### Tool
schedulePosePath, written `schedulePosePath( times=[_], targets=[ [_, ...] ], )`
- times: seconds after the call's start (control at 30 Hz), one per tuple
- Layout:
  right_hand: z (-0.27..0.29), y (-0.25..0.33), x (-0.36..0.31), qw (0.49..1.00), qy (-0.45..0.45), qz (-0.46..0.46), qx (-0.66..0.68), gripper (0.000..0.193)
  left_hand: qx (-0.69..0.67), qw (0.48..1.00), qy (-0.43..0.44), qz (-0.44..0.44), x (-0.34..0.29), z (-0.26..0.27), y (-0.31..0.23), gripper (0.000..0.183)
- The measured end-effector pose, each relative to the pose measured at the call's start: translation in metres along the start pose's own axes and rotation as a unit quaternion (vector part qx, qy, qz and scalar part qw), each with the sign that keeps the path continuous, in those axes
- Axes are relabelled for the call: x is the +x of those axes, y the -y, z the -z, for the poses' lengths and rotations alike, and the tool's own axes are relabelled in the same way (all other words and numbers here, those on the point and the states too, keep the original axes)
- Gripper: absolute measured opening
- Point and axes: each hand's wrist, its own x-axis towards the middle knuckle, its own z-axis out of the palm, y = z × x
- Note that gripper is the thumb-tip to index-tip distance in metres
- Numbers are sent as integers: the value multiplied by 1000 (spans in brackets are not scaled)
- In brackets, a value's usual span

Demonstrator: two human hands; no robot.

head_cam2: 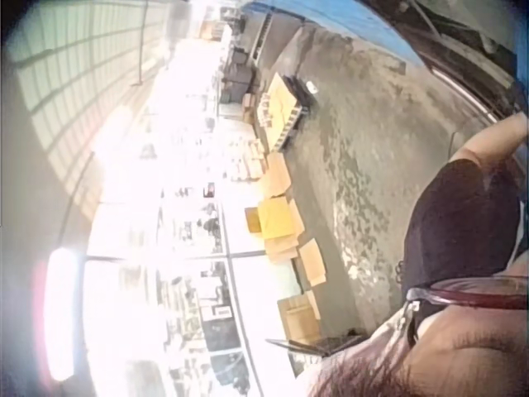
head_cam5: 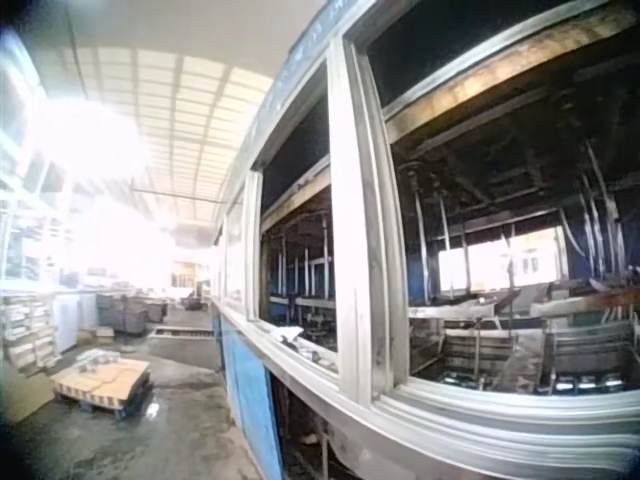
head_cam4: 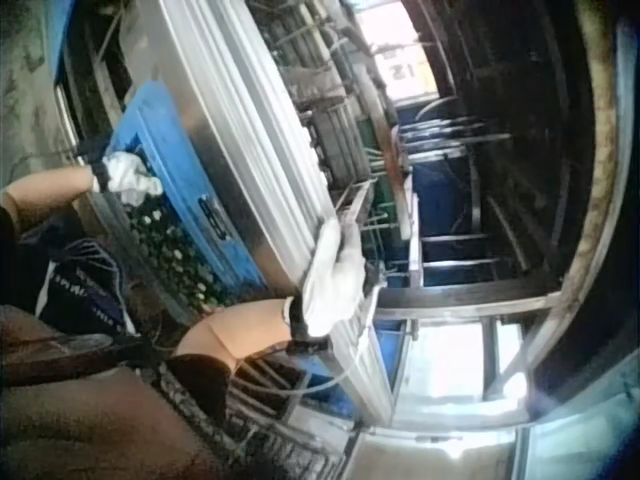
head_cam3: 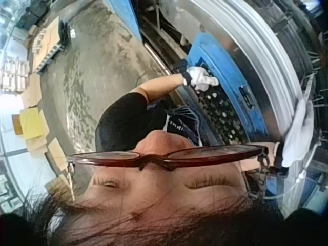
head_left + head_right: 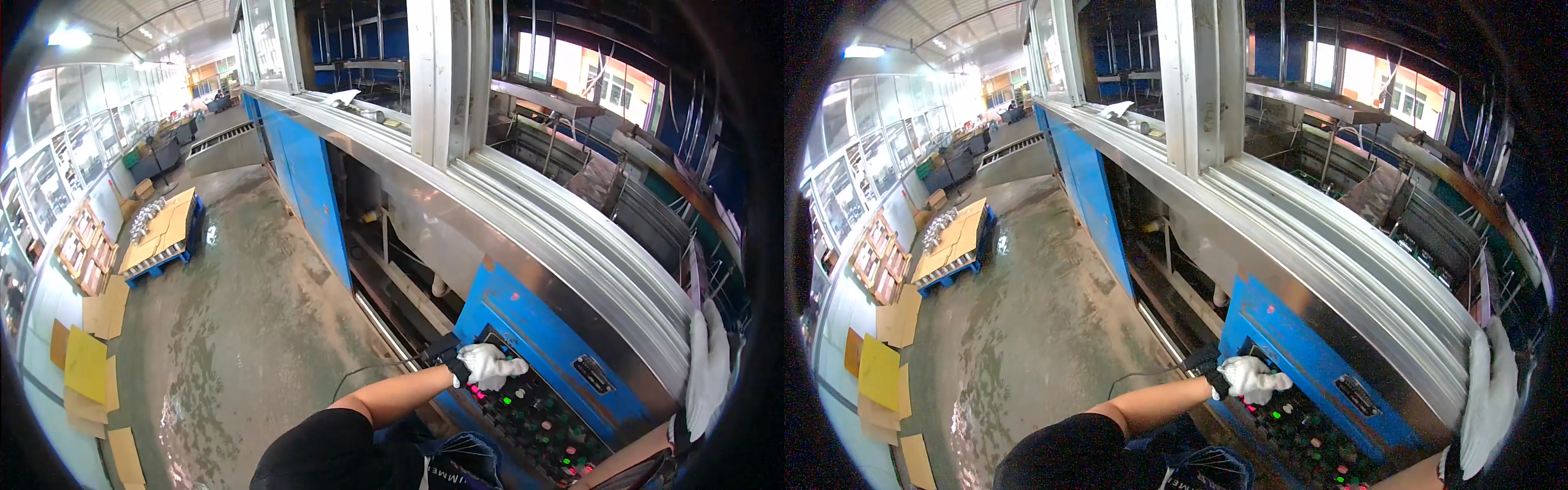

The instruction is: Inspecting, cleaning with an air nozzle, and organizing engine pistons in an industrial cleaning machine.

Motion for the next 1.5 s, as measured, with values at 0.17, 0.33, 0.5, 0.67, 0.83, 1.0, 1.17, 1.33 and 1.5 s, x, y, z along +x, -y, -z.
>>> schedulePosePath(
  times=[0.17,0.33,0.5,0.67,0.83,1.0,1.17,1.33,1.5],
  targets=[
    [-6,10,-5,998,-66,6,14,54,621,725,-175,-242,-65,-84,27,25],
    [-8,6,-4,997,-71,8,34,54,619,704,-279,-207,-76,-113,31,28],
    [-3,10,-9,995,-97,27,4,53,670,641,-257,-272,-70,-103,35,28],
    [-5,16,-6,996,-91,13,-14,54,693,627,-230,-271,-71,-93,29,27],
    [-2,17,-14,987,-151,49,-33,48,611,681,-176,-362,-62,-67,33,29],
    [-15,14,-1,976,-187,95,-55,50,655,598,-230,-400,-69,-73,33,26],
    [-12,-1,-5,948,-271,136,-94,47,581,693,-210,-372,-59,-71,35,21],
    [-21,2,-40,909,-301,260,-120,53,659,588,-210,-420,-64,-67,35,19],
    [-33,-17,-112,958,-108,267,0,68,693,540,-190,-438,-67,-78,39,16]
  ],
)
